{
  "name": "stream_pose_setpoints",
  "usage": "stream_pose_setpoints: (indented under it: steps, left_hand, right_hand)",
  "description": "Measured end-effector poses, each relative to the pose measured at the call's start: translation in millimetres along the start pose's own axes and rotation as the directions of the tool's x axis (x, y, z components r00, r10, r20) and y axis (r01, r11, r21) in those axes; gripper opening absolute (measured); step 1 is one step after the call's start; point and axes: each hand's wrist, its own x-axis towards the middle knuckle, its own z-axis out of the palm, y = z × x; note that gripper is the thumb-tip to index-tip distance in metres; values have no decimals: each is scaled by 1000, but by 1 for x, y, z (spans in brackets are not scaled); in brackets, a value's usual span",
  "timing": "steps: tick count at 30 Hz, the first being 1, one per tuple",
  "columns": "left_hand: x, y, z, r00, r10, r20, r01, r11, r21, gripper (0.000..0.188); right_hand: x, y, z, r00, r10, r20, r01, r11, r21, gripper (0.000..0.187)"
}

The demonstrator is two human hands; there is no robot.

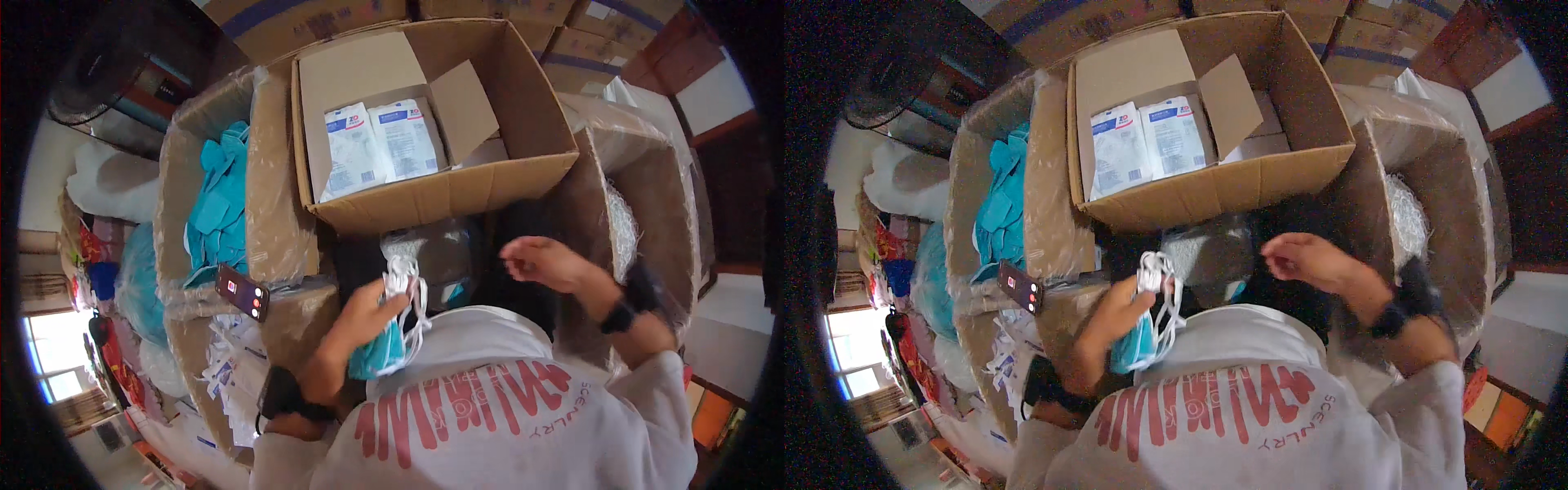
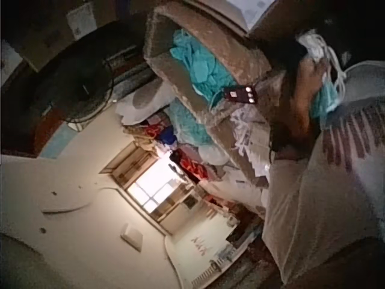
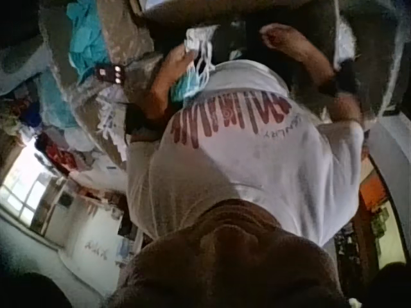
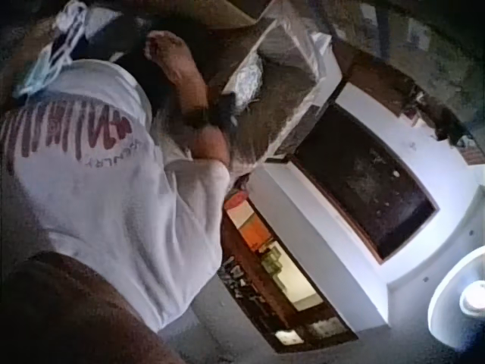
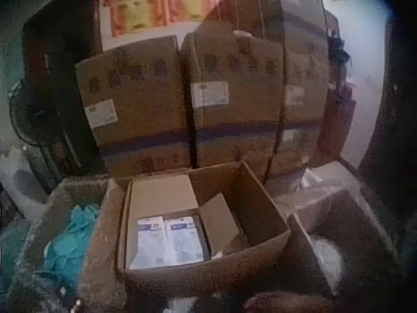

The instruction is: Removing individual face masks from plastic wrappers and placing them in a cardboard box.

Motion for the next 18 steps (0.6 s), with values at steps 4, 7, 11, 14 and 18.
stream_pose_setpoints:
  steps: [4,7,11,14,18]
  left_hand:
    - [14,26,-18,997,67,40,-77,933,351,25]
    - [16,21,-21,992,122,28,-123,913,388,28]
    - [25,16,-25,970,240,27,-240,941,238,32]
    - [23,33,-24,975,220,-19,-214,963,164,31]
    - [17,52,-31,964,256,-73,-256,967,10,30]
  right_hand:
    - [84,51,25,983,117,-143,-101,989,110,28]
    - [105,60,37,970,73,-231,-72,997,11,36]
    - [97,31,58,978,-190,82,201,968,-147,55]
    - [62,-16,100,859,-338,386,427,887,-174,68]
    - [56,-35,127,676,-536,506,714,645,-272,81]
